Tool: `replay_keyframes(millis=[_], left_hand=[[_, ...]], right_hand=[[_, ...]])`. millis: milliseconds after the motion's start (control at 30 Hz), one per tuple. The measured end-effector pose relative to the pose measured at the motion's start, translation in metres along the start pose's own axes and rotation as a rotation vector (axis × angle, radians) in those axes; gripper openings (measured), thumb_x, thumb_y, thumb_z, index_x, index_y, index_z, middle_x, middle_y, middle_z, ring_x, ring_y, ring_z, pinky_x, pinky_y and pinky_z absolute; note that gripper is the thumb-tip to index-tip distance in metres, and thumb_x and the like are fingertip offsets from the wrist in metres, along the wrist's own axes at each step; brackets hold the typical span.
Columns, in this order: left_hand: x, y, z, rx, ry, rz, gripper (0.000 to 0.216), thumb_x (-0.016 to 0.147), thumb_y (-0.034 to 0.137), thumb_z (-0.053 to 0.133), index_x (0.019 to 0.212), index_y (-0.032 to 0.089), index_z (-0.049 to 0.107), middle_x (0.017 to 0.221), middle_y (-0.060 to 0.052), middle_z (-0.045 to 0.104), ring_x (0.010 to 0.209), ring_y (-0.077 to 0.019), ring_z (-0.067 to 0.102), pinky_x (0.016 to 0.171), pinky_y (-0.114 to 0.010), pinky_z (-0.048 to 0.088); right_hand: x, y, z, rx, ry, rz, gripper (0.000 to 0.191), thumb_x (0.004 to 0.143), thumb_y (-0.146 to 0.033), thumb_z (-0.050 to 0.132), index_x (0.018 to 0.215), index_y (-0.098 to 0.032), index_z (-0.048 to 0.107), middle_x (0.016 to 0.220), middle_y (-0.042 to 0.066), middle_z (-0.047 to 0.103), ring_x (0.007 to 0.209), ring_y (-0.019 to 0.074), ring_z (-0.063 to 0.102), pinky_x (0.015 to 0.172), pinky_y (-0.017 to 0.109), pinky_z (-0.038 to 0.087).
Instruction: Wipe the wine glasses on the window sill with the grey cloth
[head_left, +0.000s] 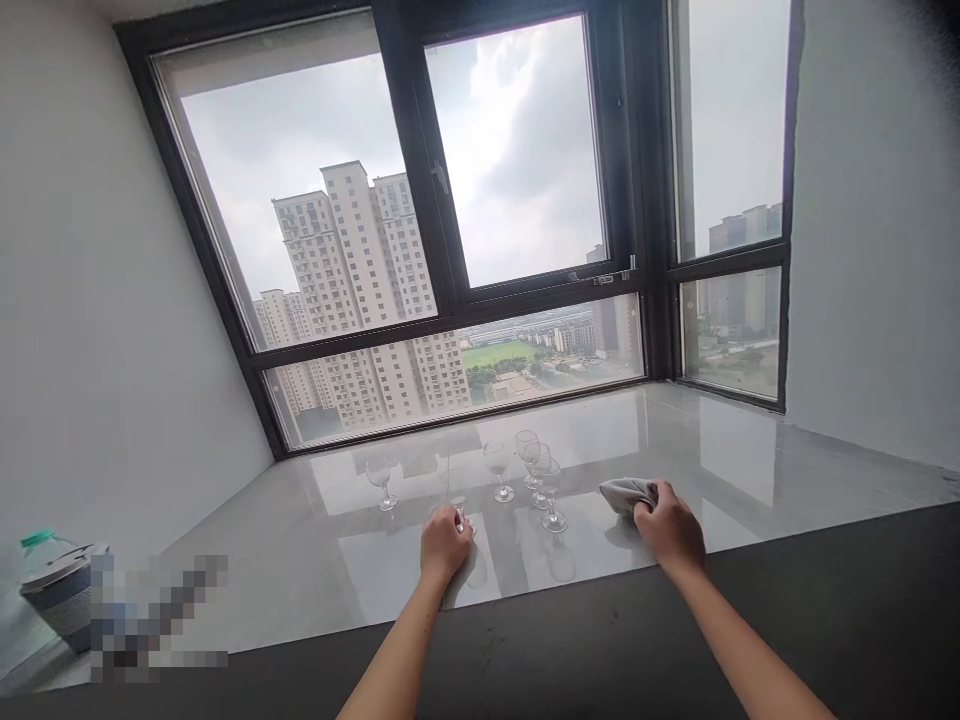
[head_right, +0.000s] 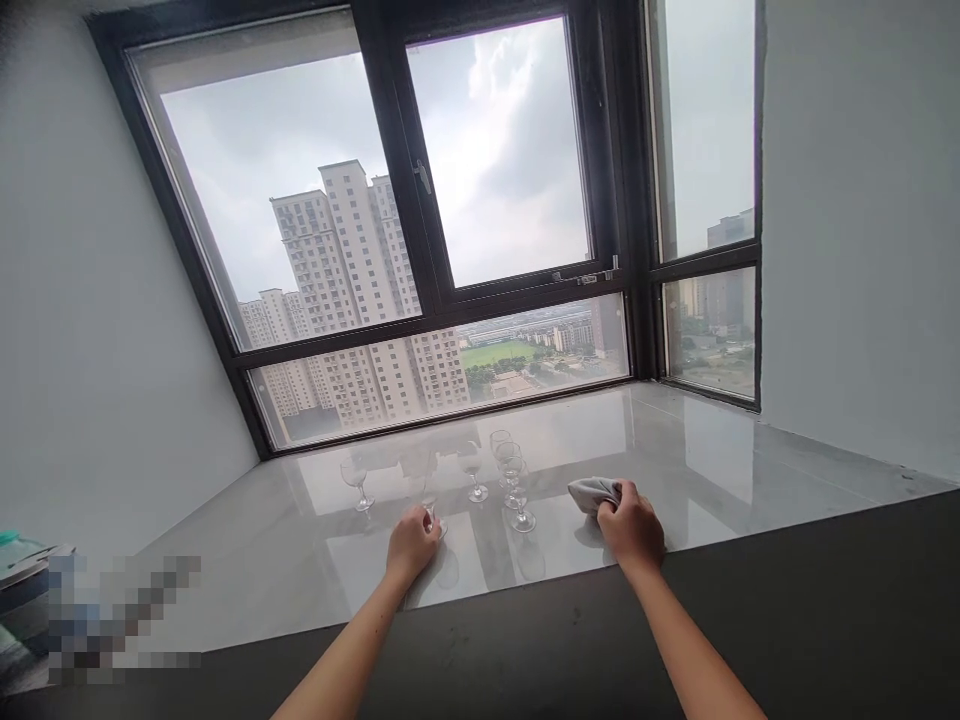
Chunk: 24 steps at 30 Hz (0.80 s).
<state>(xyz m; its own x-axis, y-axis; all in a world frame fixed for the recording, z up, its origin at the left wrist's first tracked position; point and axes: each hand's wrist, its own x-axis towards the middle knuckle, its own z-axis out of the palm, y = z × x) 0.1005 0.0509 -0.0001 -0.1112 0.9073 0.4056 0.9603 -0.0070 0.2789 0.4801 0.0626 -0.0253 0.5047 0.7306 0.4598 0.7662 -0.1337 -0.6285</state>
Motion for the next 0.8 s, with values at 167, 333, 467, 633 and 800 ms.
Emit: replay_keyframes(millis=[167,333,467,633,800], left_hand=[[0.0015,-0.0018,0.0015,-0.003,-0.01,0.003,0.017,0.087,0.032,0.051,0.077,0.019,0.055,0.083,-0.004,0.063,0.078,-0.0163,0.057,0.069,-0.027,0.032],[0.003,-0.003,0.0044,-0.007,-0.003,0.008,0.018,0.087,0.033,0.05,0.076,0.019,0.055,0.081,-0.004,0.062,0.076,-0.0162,0.056,0.068,-0.027,0.031],[0.0027,-0.0021,0.0034,-0.005,-0.007,0.004,0.018,0.087,0.032,0.05,0.077,0.019,0.055,0.083,-0.005,0.062,0.076,-0.0164,0.056,0.067,-0.027,0.031],[0.0018,-0.0012,0.0012,-0.015,-0.001,0.008,0.016,0.087,0.032,0.05,0.077,0.02,0.055,0.083,-0.005,0.063,0.077,-0.0169,0.057,0.066,-0.027,0.03],[0.0009,-0.0011,0.0012,-0.02,0.01,0.008,0.016,0.086,0.032,0.051,0.076,0.02,0.054,0.081,-0.004,0.062,0.073,-0.0163,0.056,0.063,-0.027,0.03]], right_hand=[[-0.0006,-0.0018,-0.0013,0.003,-0.001,-0.005,0.036,0.083,-0.026,0.043,0.116,-0.017,0.056,0.092,0.01,0.063,0.083,0.0233,0.057,0.069,0.03,0.037],[-0.0004,-0.0032,-0.0015,0.014,0.006,-0.007,0.035,0.083,-0.024,0.044,0.115,-0.017,0.056,0.092,0.01,0.064,0.083,0.0227,0.057,0.069,0.029,0.037],[-0.0002,-0.0037,-0.0019,0.006,0.005,0.01,0.036,0.083,-0.024,0.044,0.115,-0.016,0.056,0.092,0.01,0.063,0.082,0.0228,0.058,0.068,0.029,0.036],[-0.0003,-0.0053,-0.0039,0.005,-0.006,0.015,0.036,0.082,-0.023,0.045,0.115,-0.016,0.056,0.091,0.01,0.063,0.082,0.0228,0.058,0.068,0.029,0.036],[-0.0016,-0.0056,-0.0056,-0.006,-0.007,0.013,0.036,0.083,-0.024,0.043,0.117,-0.015,0.056,0.092,0.011,0.063,0.082,0.0231,0.057,0.067,0.03,0.036]])
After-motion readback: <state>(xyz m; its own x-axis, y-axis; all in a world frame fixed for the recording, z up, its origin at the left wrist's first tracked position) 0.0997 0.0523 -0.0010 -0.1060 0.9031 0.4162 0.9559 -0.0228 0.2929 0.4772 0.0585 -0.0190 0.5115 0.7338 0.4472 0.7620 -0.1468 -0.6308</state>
